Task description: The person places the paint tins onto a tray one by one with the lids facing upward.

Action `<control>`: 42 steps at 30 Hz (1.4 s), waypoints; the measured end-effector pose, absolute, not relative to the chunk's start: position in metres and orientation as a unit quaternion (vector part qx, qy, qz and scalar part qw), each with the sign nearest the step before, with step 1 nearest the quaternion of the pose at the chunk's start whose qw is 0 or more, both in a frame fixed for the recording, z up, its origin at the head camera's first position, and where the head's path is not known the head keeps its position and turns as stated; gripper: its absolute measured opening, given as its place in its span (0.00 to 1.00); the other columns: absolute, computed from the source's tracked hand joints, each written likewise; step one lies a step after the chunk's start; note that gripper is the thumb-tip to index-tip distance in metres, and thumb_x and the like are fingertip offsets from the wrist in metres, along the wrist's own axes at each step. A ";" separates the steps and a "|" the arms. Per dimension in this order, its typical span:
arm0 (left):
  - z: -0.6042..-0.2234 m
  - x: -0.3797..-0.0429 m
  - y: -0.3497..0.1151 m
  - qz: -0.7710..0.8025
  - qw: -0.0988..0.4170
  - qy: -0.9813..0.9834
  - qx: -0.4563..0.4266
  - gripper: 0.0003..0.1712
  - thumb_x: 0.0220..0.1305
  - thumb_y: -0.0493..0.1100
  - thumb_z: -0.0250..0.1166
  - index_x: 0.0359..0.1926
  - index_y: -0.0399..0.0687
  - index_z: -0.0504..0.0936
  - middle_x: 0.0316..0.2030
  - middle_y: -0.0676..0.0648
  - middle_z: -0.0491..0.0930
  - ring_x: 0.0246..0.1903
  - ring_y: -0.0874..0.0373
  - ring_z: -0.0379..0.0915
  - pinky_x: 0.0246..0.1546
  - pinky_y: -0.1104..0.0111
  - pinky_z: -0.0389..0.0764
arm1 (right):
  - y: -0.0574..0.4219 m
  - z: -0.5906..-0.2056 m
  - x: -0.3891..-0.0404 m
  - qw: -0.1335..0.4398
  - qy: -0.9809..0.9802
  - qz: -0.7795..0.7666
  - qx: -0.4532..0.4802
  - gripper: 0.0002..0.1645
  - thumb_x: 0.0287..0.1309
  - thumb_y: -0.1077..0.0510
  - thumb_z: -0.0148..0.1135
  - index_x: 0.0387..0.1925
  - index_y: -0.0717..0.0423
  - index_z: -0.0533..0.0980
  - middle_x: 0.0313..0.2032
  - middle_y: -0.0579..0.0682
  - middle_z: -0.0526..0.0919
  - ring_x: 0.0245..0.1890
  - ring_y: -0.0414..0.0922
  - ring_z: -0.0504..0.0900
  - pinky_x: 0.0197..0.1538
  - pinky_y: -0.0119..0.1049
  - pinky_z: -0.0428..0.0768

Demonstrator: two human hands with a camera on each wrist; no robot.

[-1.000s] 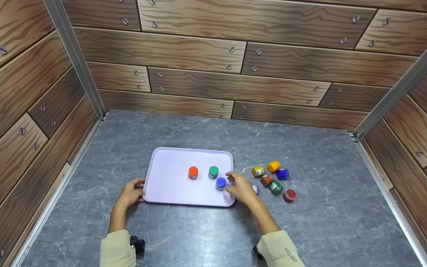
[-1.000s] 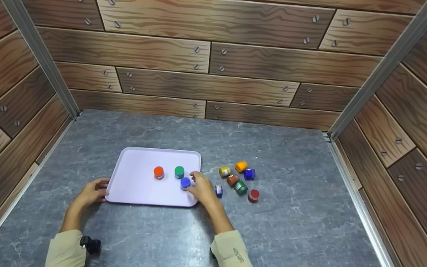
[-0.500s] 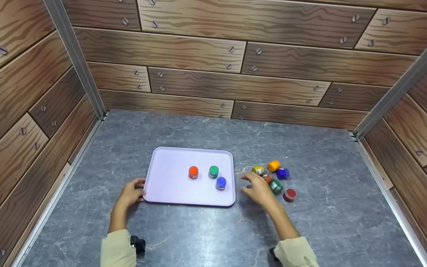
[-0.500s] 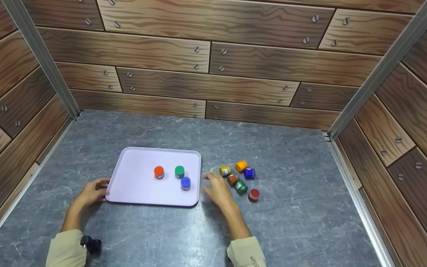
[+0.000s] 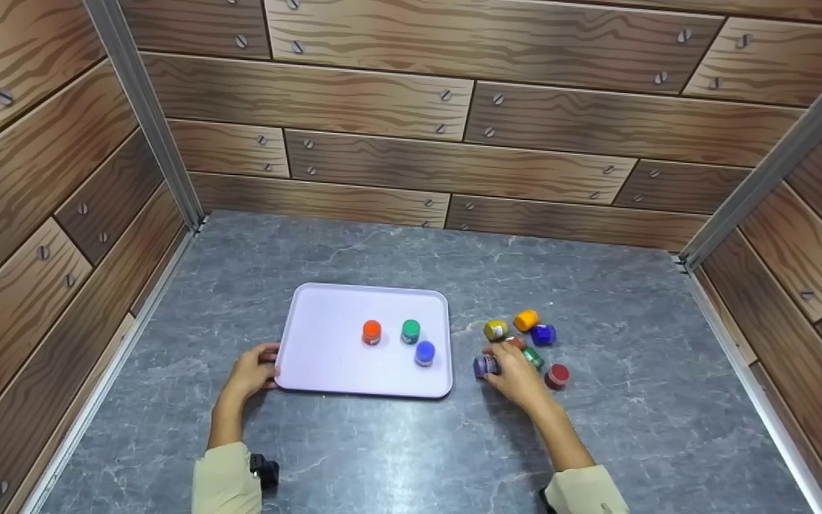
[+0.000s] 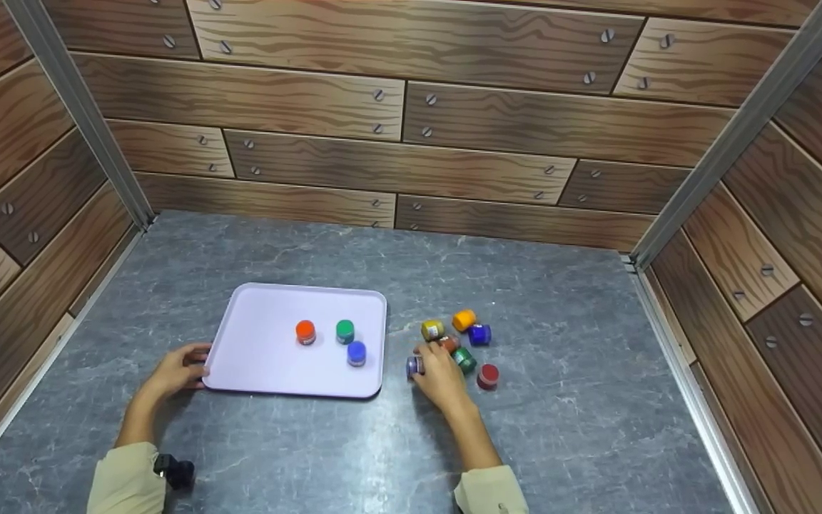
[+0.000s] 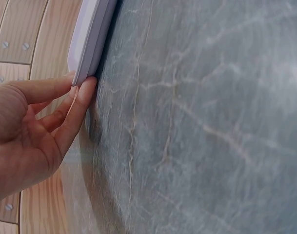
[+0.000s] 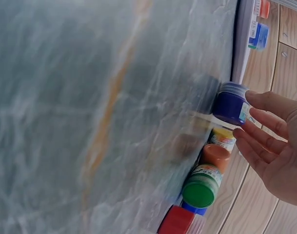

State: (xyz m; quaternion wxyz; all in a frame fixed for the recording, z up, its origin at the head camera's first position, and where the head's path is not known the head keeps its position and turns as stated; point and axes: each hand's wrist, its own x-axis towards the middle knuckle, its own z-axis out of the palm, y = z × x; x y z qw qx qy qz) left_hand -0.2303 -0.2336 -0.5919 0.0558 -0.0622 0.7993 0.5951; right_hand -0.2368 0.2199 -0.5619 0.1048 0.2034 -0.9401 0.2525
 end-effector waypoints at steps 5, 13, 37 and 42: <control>-0.582 -0.226 -0.230 0.585 0.059 0.806 -0.068 0.26 0.49 0.20 0.54 0.54 0.23 0.66 0.42 0.29 0.72 0.35 0.47 0.74 0.25 0.63 0.81 | 0.222 -0.565 -0.238 0.098 -0.943 0.245 0.202 0.23 0.34 0.71 0.71 0.38 0.65 0.75 0.38 0.59 0.77 0.42 0.57 0.75 0.48 0.50 0.74; -0.583 -0.226 -0.229 0.581 0.054 0.808 -0.082 0.26 0.49 0.20 0.54 0.53 0.24 0.68 0.42 0.31 0.73 0.35 0.48 0.74 0.24 0.64 0.81 | 0.222 -0.568 -0.241 0.091 -0.947 0.238 0.194 0.21 0.36 0.69 0.70 0.38 0.65 0.75 0.38 0.58 0.76 0.41 0.57 0.75 0.47 0.51 0.74; -0.580 -0.225 -0.229 0.584 0.062 0.805 -0.083 0.27 0.49 0.20 0.53 0.55 0.23 0.66 0.43 0.31 0.72 0.34 0.49 0.74 0.25 0.65 0.81 | 0.218 -0.564 -0.251 0.034 -0.954 0.230 0.188 0.18 0.40 0.62 0.70 0.36 0.67 0.77 0.35 0.57 0.75 0.38 0.54 0.75 0.44 0.48 0.75; -0.580 -0.225 -0.229 0.586 0.061 0.804 -0.080 0.27 0.49 0.20 0.53 0.54 0.22 0.66 0.42 0.30 0.72 0.33 0.49 0.74 0.24 0.65 0.81 | 0.219 -0.565 -0.250 0.033 -0.957 0.221 0.186 0.19 0.38 0.60 0.70 0.36 0.65 0.78 0.35 0.55 0.74 0.37 0.52 0.74 0.42 0.47 0.76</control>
